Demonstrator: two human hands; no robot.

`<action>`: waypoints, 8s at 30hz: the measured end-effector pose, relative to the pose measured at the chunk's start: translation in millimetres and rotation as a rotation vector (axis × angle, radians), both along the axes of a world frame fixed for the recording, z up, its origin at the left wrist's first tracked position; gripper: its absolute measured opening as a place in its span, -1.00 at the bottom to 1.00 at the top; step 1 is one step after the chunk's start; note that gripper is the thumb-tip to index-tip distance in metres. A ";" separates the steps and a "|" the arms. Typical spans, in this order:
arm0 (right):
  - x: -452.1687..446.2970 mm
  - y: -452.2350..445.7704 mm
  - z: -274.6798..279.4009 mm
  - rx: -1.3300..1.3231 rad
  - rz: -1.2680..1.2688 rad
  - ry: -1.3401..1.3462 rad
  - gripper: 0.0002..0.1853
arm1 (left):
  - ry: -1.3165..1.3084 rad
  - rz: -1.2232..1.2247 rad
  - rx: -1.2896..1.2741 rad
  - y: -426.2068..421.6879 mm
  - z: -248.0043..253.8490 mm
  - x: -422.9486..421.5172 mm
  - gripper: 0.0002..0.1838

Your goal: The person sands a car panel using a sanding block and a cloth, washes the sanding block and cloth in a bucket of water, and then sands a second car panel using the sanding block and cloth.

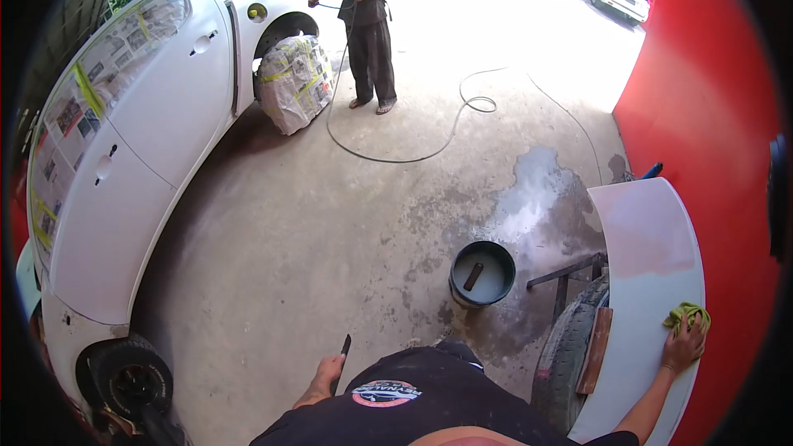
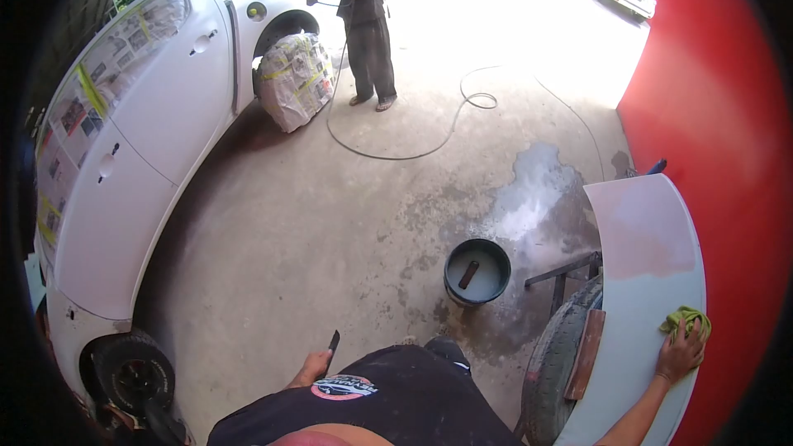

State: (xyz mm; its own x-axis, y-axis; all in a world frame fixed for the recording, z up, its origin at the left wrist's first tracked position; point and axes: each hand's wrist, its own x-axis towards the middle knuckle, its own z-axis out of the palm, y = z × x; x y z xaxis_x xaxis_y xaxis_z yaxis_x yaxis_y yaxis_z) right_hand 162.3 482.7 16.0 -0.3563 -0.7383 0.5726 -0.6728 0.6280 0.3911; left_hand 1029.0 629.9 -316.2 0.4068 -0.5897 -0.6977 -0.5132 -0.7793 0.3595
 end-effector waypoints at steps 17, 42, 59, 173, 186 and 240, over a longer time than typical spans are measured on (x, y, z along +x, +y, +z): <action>-4.7 0.7 -4.6 0.011 -0.016 0.035 -0.36 | 0.003 0.164 -0.115 2.1 6.2 9.2 -0.40; -7.5 -0.1 -5.5 0.007 -0.018 0.035 -0.42 | 0.006 0.249 -0.137 2.0 21.8 5.0 -0.39; 2.1 -0.1 -1.4 -0.001 -0.015 0.016 -0.38 | 0.053 0.291 -0.047 -7.0 9.7 14.6 -0.30; -13.6 -0.1 -8.2 0.047 -0.039 0.054 -0.38 | -0.076 0.260 0.001 6.1 -8.8 21.1 -0.38; -7.6 0.0 -3.8 0.059 -0.057 0.039 -0.38 | 0.059 0.528 -0.016 -10.3 41.8 6.3 -0.33; -10.7 0.0 -6.0 0.064 -0.070 0.029 -0.39 | -0.093 0.146 -0.064 1.1 18.6 21.2 -0.40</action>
